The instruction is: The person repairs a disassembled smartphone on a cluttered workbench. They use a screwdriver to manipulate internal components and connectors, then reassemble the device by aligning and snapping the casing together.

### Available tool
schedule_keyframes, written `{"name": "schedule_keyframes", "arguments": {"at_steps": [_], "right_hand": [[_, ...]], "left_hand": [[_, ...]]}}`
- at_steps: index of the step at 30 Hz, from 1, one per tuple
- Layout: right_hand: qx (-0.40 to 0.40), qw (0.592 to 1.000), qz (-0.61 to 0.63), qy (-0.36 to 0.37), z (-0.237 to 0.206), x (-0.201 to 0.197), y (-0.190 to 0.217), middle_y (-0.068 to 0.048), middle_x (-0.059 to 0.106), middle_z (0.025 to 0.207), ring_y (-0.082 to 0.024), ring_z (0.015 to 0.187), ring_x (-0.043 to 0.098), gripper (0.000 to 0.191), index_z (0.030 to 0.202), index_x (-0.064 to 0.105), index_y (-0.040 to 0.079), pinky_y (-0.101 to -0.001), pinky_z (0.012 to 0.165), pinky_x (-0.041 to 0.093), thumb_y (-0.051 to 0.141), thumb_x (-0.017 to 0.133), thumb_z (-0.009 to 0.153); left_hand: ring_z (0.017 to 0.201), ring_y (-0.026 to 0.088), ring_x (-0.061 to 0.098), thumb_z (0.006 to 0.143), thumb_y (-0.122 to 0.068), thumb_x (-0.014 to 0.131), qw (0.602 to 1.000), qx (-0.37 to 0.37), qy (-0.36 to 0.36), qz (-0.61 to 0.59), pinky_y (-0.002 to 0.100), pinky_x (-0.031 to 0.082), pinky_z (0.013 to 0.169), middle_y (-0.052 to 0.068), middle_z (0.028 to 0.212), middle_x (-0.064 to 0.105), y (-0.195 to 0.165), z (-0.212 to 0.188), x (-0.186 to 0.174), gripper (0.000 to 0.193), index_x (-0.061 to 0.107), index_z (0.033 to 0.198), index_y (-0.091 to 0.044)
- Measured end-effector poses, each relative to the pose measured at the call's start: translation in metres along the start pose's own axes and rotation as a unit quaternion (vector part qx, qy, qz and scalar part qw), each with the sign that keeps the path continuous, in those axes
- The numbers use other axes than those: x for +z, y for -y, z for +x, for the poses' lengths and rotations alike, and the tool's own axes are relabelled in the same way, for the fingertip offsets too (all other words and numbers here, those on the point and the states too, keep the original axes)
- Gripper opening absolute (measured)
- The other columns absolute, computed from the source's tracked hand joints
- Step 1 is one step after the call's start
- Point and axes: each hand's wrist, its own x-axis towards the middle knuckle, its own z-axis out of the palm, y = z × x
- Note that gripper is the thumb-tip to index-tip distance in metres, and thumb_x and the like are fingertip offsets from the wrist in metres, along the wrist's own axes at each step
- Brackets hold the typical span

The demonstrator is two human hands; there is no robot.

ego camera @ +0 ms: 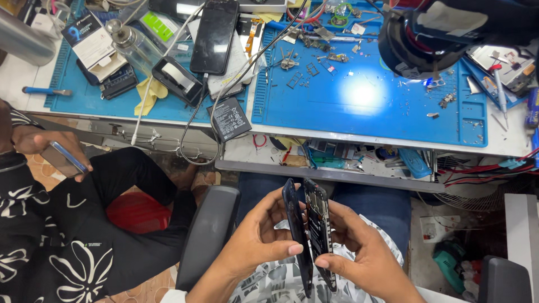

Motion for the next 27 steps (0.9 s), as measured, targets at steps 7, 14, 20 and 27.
{"name": "schedule_keyframes", "arguments": {"at_steps": [7,14,20,27], "right_hand": [[0.054,0.998,0.012,-0.012,-0.001,-0.004,-0.01,-0.015,0.064,0.141,-0.023,0.118,0.066,0.092,0.154,0.043,0.003,-0.0404,0.103,0.052,0.018,0.087,0.074],[0.088,0.996,-0.018,-0.018,0.004,-0.001,-0.013,-0.011,0.067,0.138,-0.02,0.107,0.07,0.089,0.152,0.045,0.007,-0.0384,0.097,0.057,0.02,0.085,0.075],[0.125,0.991,-0.015,-0.042,0.007,0.003,-0.013,-0.018,0.075,0.118,-0.018,0.096,0.071,0.079,0.152,0.051,0.007,-0.0365,0.08,0.058,0.018,0.082,0.079],[0.082,0.982,-0.162,-0.055,0.009,0.022,-0.019,-0.014,0.067,0.131,-0.021,0.115,0.071,0.066,0.151,0.05,0.007,-0.0339,0.092,0.058,0.029,0.067,0.092]], "left_hand": [[0.133,0.027,0.052,0.075,-0.01,0.085,0.999,0.011,-0.017,0.037,0.044,0.055,0.101,0.016,0.141,0.051,0.002,0.002,-0.001,0.098,0.033,0.157,-0.002],[0.135,0.03,0.053,0.074,-0.017,0.087,0.997,0.004,-0.025,0.075,0.047,0.058,0.102,0.02,0.14,0.052,0.001,0.006,-0.001,0.098,0.034,0.155,0.0],[0.134,0.028,0.055,0.074,-0.018,0.087,0.994,-0.002,-0.051,0.094,0.045,0.061,0.102,0.02,0.139,0.053,0.005,0.009,-0.005,0.095,0.037,0.152,0.001],[0.124,0.025,0.058,0.075,-0.019,0.085,0.993,-0.07,-0.099,0.012,0.038,0.058,0.096,0.017,0.131,0.056,0.028,0.011,-0.01,0.087,0.044,0.149,0.001]]}}
